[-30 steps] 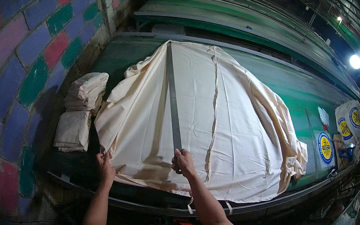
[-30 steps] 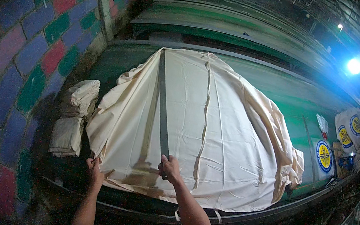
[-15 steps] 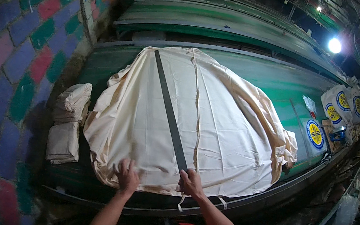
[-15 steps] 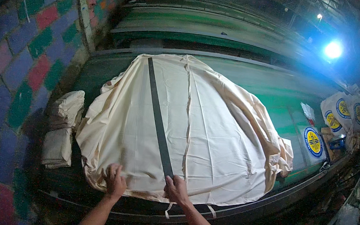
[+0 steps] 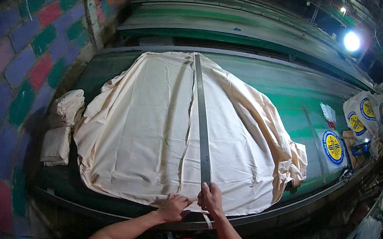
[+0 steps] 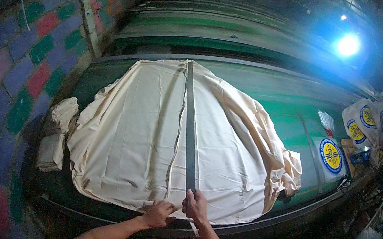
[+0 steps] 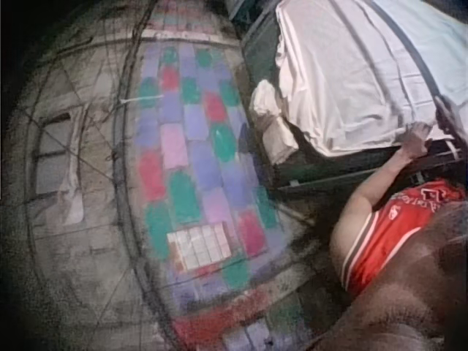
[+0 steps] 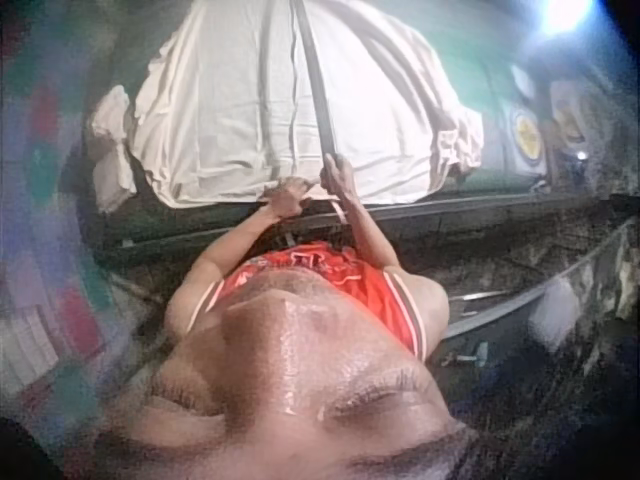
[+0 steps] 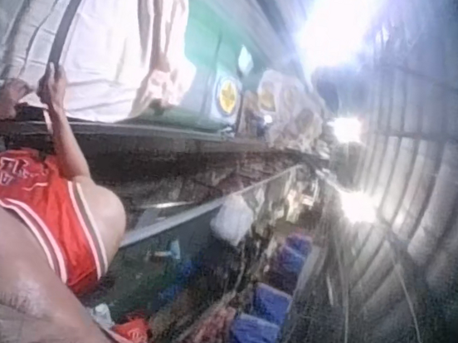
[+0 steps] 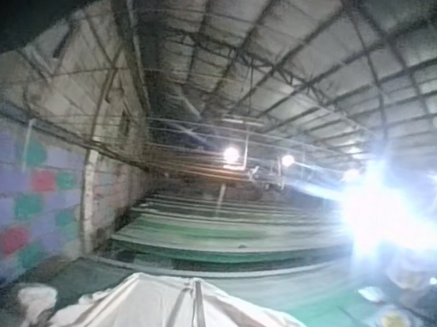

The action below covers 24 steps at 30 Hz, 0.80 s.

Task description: The person unfolds a large off-white fabric on a green conveyor belt and uses a long metal blade to cut the fabric along a straight line. The person repeatedly adjusts the fabric and continues cutting along the same seam.

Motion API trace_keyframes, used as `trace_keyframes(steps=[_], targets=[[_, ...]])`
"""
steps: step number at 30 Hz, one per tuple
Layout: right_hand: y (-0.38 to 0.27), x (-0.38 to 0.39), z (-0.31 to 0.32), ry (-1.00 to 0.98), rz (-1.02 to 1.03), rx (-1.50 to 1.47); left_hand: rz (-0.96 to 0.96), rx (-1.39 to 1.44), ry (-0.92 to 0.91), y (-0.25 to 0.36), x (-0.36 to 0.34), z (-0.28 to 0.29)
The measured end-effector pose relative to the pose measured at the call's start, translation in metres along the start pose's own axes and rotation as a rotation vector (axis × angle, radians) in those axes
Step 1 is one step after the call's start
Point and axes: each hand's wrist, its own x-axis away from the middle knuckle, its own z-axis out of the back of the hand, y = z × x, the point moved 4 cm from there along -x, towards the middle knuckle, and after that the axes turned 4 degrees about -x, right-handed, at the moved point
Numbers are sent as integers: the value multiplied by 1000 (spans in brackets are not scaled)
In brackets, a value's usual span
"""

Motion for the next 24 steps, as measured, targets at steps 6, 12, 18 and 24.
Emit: trace_keyframes(steps=[6, 12, 18, 24], targets=[[-2, -65, 42, -64, 41, -66, 152, -125, -227, 42, -49, -47], [-21, -137, 45, -79, 85, -92, 349, -68, -637, 45, -54, -85], [-34, -172, 49, -67, 94, -106, 227, 18, -330, 59, -40, -85], [-25, -181, 56, -87, 20, -84, 137, 20, -371, 63, -32, -94]])
